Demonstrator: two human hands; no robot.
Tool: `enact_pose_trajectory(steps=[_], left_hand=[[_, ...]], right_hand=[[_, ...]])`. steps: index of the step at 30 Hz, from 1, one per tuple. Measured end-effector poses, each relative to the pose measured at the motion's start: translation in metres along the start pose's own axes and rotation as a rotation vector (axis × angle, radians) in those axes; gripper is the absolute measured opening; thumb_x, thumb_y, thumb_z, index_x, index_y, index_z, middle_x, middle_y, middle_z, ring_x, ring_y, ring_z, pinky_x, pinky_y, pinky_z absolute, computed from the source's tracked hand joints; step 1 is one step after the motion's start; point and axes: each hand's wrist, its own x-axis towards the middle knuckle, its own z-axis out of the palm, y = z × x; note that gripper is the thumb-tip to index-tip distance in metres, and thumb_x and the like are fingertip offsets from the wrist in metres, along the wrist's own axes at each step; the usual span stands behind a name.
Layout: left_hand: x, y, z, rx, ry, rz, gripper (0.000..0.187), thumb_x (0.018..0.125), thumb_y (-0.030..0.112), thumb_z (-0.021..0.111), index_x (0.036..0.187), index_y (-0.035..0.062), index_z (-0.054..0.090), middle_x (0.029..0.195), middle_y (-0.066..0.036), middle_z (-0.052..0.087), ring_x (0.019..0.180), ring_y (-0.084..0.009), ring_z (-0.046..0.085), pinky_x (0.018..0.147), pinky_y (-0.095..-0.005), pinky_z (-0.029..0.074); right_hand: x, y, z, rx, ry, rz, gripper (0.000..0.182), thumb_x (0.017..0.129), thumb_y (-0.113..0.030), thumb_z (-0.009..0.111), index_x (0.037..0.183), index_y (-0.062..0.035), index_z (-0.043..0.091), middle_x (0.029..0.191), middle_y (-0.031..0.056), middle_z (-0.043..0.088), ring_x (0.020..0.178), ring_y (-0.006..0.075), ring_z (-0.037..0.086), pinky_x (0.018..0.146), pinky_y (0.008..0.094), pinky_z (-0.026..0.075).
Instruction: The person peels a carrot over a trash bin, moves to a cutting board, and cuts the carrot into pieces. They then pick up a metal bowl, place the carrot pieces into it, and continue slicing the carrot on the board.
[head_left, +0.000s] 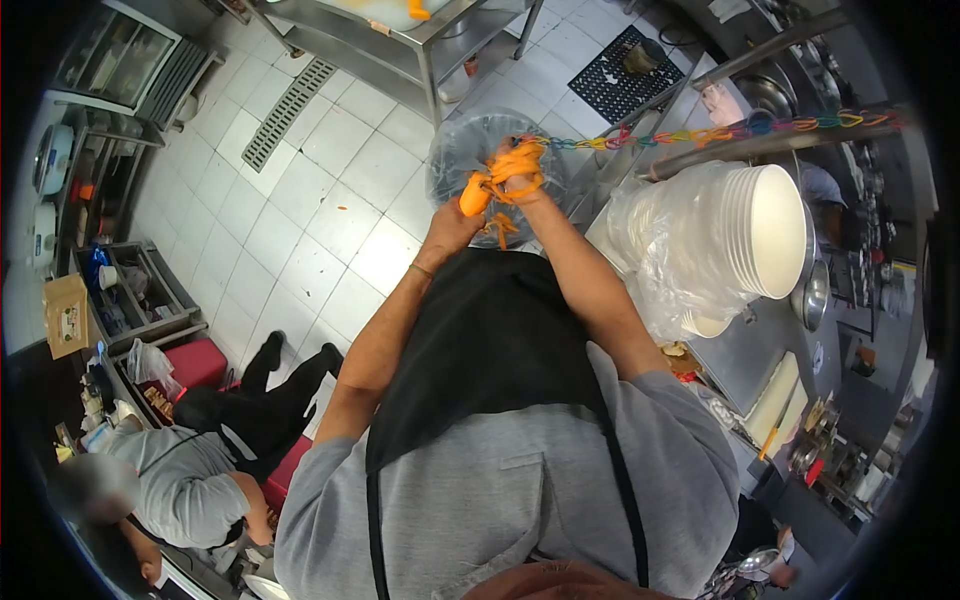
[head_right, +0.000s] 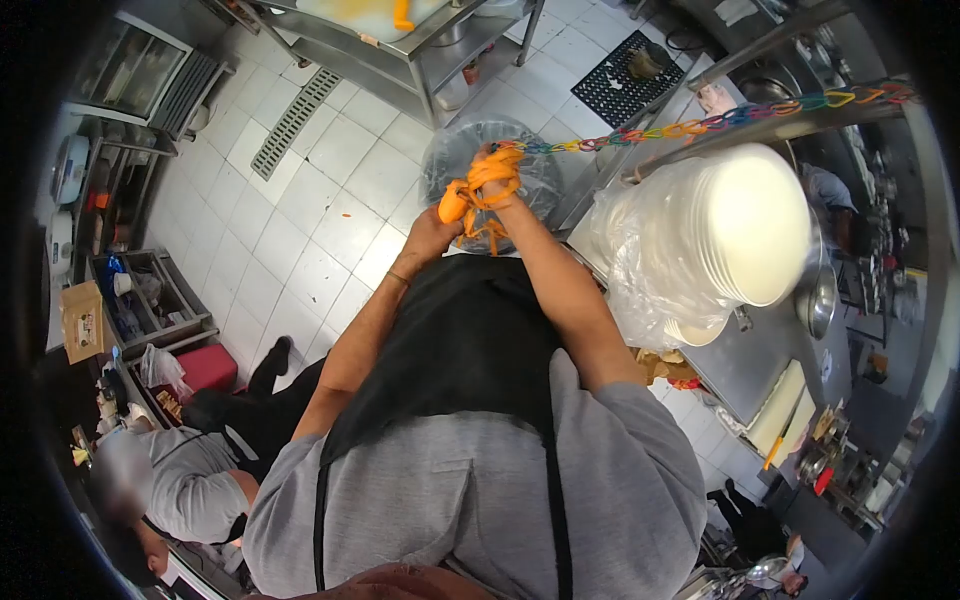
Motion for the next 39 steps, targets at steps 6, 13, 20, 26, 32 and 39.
enact_pose_trajectory(steps=[6, 13, 20, 26, 32, 39], left_hand=[[-0.024, 0.013, -0.007, 0.362, 0.168, -0.009, 0.050, 0.084, 0.031, 0.072, 0.118, -0.0034, 0.061, 0.099, -0.030, 0.073, 0.096, -0.0451, 0.071, 0.082, -0.0517, 0.057], [-0.016, 0.031, -0.010, 0.566, 0.186, 0.062, 0.041, 0.084, 0.026, 0.075, 0.112, 0.0003, 0.060, 0.095, -0.026, 0.073, 0.091, -0.0435, 0.072, 0.079, -0.0538, 0.057], [-0.016, 0.023, -0.017, 0.725, 0.212, 0.169, 0.040, 0.084, 0.022, 0.075, 0.112, 0.0031, 0.054, 0.092, -0.022, 0.073, 0.085, -0.0410, 0.073, 0.071, -0.0522, 0.058], [-0.018, 0.023, -0.017, 0.715, 0.224, 0.219, 0.045, 0.080, 0.020, 0.078, 0.114, 0.0027, 0.054, 0.094, -0.023, 0.071, 0.086, -0.0407, 0.072, 0.072, -0.0512, 0.059], [0.005, -0.018, -0.008, 0.259, 0.328, 0.367, 0.051, 0.080, 0.018, 0.076, 0.122, -0.0030, 0.057, 0.098, -0.027, 0.071, 0.094, -0.0403, 0.072, 0.080, -0.0486, 0.058], [0.003, -0.008, -0.002, 0.178, 0.151, 0.056, 0.052, 0.089, 0.029, 0.067, 0.124, -0.0069, 0.055, 0.104, -0.033, 0.071, 0.102, -0.0486, 0.069, 0.087, -0.0499, 0.056]], right_hand=[[0.015, -0.009, -0.035, 0.120, 0.043, 0.139, 0.033, 0.103, -0.031, 0.059, 0.126, -0.0081, 0.050, 0.111, 0.0056, 0.057, 0.097, 0.0178, 0.058, 0.085, 0.0321, 0.052], [0.016, 0.002, -0.001, -0.444, 0.021, 0.000, 0.041, 0.103, -0.038, 0.050, 0.129, -0.0077, 0.056, 0.129, 0.0153, 0.055, 0.122, 0.0283, 0.051, 0.103, 0.0385, 0.043], [0.055, 0.057, 0.011, -1.363, -0.195, -0.294, 0.037, 0.105, -0.031, 0.048, 0.133, -0.0075, 0.050, 0.131, 0.0111, 0.055, 0.120, 0.0277, 0.053, 0.107, 0.0420, 0.041], [0.043, 0.021, -0.014, -0.795, -0.108, -0.087, 0.047, 0.102, -0.038, 0.053, 0.138, -0.0084, 0.049, 0.140, 0.0104, 0.052, 0.131, 0.0288, 0.049, 0.115, 0.0449, 0.035], [0.027, -0.031, -0.033, -0.239, -0.085, 0.054, 0.039, 0.100, -0.038, 0.057, 0.126, -0.0093, 0.053, 0.127, 0.0081, 0.056, 0.123, 0.0253, 0.052, 0.109, 0.0415, 0.039], [-0.002, -0.034, -0.004, -0.343, -0.021, -0.082, 0.031, 0.098, -0.038, 0.062, 0.113, -0.0104, 0.057, 0.113, 0.0053, 0.060, 0.114, 0.0211, 0.055, 0.101, 0.0375, 0.044]])
